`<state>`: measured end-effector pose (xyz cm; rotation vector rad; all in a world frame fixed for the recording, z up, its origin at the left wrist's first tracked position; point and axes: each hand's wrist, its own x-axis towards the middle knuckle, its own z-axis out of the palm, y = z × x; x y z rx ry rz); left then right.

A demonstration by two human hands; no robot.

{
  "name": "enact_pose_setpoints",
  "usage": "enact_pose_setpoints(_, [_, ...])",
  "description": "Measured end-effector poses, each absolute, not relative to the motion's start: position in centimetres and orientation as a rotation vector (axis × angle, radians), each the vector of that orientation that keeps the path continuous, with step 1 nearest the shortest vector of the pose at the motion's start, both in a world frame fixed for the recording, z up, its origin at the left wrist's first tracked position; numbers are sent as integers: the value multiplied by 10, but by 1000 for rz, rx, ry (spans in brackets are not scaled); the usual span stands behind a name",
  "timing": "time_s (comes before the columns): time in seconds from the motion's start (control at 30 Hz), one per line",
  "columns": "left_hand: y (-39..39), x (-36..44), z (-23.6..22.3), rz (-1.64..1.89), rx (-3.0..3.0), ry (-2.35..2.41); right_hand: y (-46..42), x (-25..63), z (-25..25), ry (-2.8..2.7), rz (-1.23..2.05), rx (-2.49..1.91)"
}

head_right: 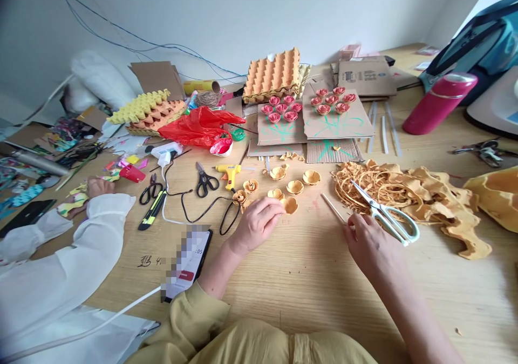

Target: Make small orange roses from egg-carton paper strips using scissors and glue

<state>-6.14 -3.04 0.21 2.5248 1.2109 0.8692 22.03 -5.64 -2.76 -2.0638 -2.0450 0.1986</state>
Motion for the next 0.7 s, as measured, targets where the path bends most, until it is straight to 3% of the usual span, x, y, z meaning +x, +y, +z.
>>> enact_pose_setpoints(0.1, [-41,-51,6,965,2342,1031,-59,212,-17,-1974,384,-1867])
enact_pose_setpoints(0.23, [-55,-34,10,1133,1803,823,-60,192,5,-1698,1176,-1298])
enact_pose_setpoints(0.33, [-64,-22,7,1124,1280,695,-62,180,11,-1529,1469,-1075])
enact_pose_setpoints(0.53, [-67,-16,-9,1014,826,612,-65,172,4,-1397,1441,-1002])
enact_pose_setpoints(0.7, [-61,-22,-7,999,1044,714,-67,174,20,-1659,1270,-1127])
